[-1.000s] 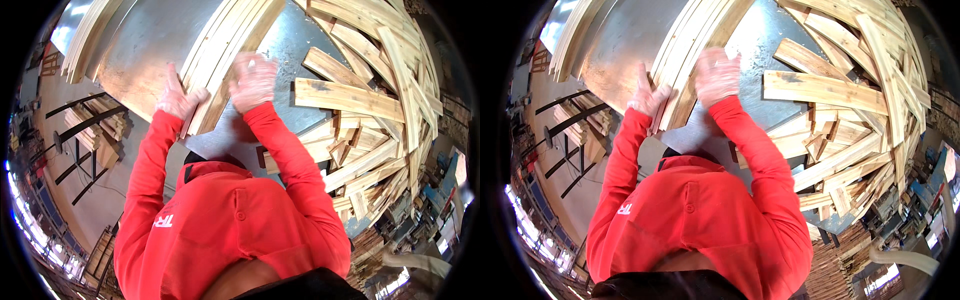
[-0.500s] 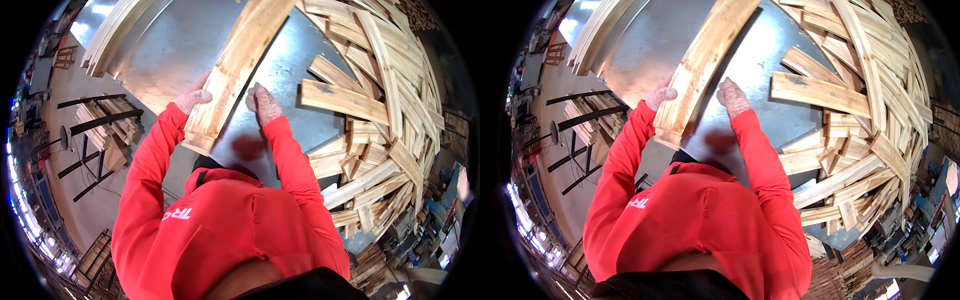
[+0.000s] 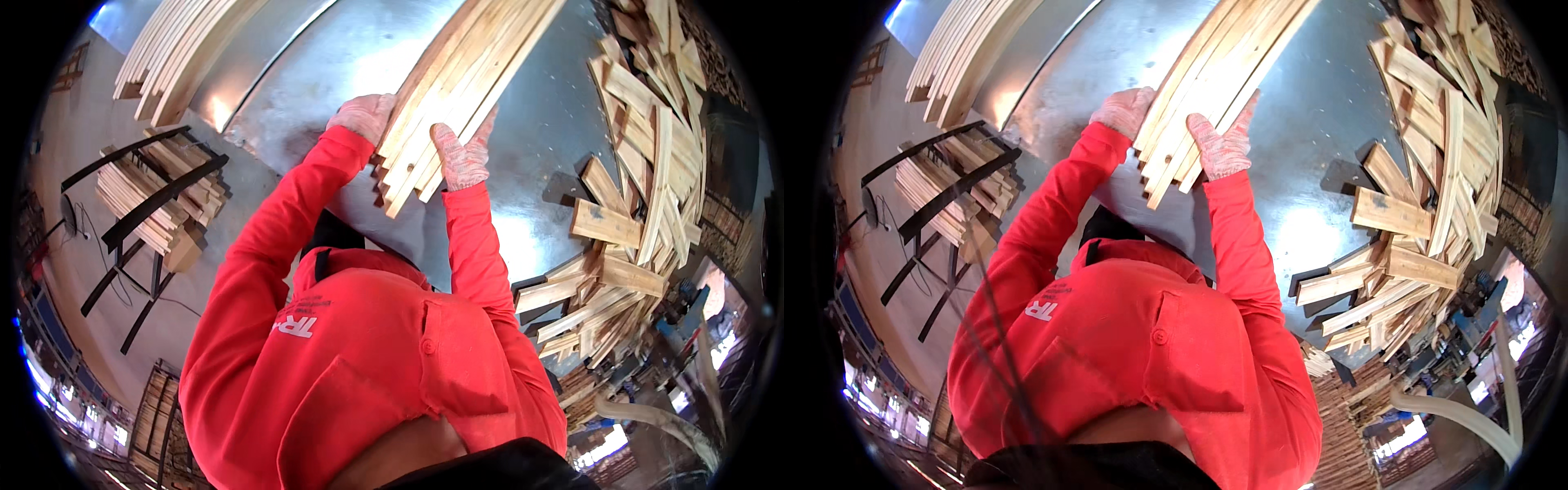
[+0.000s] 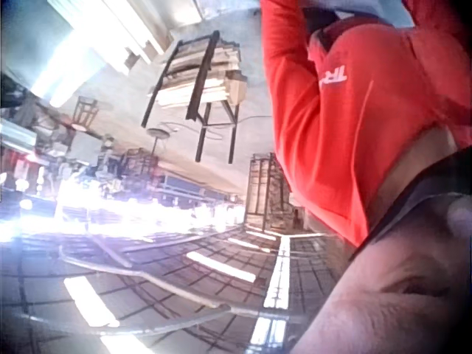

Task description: The person sorts wooden planks on a metal table in a workshop. They pick up planks from a pile, inspect them, and place them into a separate stack, repeating this process continuously.

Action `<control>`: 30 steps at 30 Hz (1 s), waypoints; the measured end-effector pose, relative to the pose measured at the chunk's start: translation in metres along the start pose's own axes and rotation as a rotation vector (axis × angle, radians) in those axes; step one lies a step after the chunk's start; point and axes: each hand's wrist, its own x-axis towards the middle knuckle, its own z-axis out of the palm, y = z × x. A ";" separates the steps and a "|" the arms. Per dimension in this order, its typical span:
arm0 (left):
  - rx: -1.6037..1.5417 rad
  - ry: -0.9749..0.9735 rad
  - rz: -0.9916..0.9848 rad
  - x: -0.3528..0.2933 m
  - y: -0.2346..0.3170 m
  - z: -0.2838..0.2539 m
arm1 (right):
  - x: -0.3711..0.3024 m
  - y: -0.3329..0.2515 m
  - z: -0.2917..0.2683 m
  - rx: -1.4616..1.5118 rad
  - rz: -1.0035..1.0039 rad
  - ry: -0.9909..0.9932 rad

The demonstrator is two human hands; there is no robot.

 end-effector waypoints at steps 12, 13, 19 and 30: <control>-0.098 -0.296 0.029 -0.054 -0.035 -0.174 | 0.019 -0.001 0.114 0.153 -0.092 -0.152; -0.122 -0.293 -0.067 -0.090 -0.016 -0.207 | 0.021 0.003 0.128 0.119 -0.122 -0.148; -0.665 -0.133 0.006 -0.205 0.007 -0.261 | 0.030 0.012 0.234 0.340 -0.145 -0.238; -0.417 0.288 0.167 -0.165 0.041 -0.214 | 0.042 -0.030 0.236 -0.031 -0.085 -0.467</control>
